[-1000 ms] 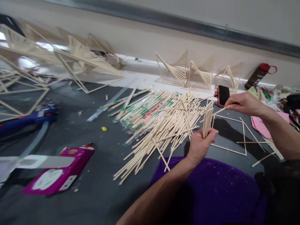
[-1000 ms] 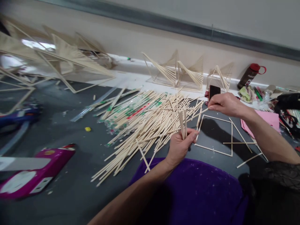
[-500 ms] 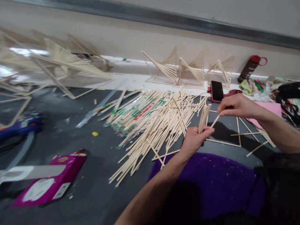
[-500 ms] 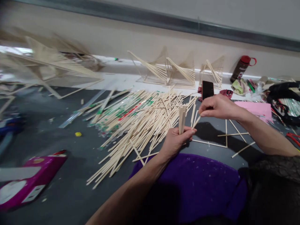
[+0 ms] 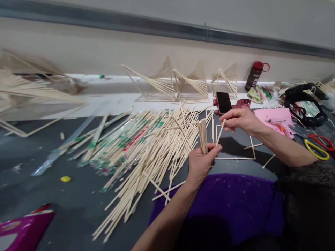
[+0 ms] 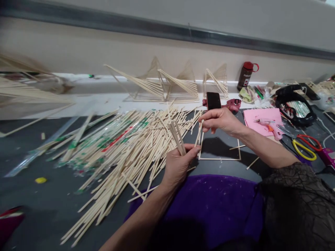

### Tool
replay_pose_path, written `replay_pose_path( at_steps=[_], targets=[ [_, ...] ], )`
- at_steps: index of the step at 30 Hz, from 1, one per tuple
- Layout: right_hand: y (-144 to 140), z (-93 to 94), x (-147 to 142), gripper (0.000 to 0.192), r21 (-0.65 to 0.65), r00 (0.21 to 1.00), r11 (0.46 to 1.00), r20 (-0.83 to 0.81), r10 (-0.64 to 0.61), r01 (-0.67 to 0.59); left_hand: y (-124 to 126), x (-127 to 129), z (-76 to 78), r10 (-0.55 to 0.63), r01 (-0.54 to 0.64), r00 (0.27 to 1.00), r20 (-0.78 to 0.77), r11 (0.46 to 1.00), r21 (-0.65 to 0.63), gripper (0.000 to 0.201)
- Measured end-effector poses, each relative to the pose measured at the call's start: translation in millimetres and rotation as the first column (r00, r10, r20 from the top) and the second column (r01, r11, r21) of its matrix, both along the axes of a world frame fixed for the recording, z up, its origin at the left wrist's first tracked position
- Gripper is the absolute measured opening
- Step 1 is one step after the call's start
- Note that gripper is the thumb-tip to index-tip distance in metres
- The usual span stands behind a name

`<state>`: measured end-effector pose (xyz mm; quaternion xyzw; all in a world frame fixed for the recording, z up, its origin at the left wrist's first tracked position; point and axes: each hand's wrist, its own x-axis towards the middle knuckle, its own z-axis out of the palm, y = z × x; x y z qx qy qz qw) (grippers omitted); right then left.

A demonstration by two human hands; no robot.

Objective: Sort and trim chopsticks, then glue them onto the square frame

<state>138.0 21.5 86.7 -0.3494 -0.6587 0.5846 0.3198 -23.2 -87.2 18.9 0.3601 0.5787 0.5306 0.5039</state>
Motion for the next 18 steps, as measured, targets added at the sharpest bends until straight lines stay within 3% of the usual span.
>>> replay_pose_path(
  at_steps=[2, 4, 5, 7, 9, 11, 18],
  targets=[
    [-2, -3.2, 3, 0.026, 0.092, 0.998, 0.996, 0.065, 0.000, -0.005, -1, 1, 0.1, 0.000, -0.001, 1.000, -0.029, 1.000, -0.006, 0.029],
    [-7, -5.0, 5, 0.026, 0.309, 0.984, 0.951, 0.173, -0.036, -0.019, -1, 1, 0.6, 0.013, -0.013, 0.997, -0.076, 1.000, -0.005, 0.028],
    [-9, -5.1, 5, 0.027, 0.449, 0.967, 0.893, 0.244, -0.080, -0.039, -2, 2, 1.0, 0.022, -0.022, 0.995, -0.102, 1.000, -0.001, 0.028],
    [-15, -4.1, 4, 0.031, 0.677, 0.891, 0.725, 0.399, -0.218, -0.126, -3, 3, 2.1, 0.034, -0.034, 0.989, -0.144, 0.999, 0.000, 0.027],
    [-18, -2.0, 0, 0.036, 0.752, 0.775, 0.611, 0.533, -0.339, -0.249, -3, 4, 3.2, 0.030, -0.033, 0.986, -0.167, 0.999, -0.015, 0.028],
    [-21, 0.8, -3, 0.037, 0.736, 0.679, 0.589, 0.621, -0.392, -0.333, -4, 4, 4.2, 0.026, -0.030, 0.984, -0.175, 0.999, -0.023, 0.029],
    [-28, 9.3, -8, 0.034, 0.625, 0.456, 0.634, 0.776, -0.436, -0.456, -5, 5, 3.5, 0.004, -0.005, 0.978, -0.209, 1.000, -0.002, 0.026]
  ],
)
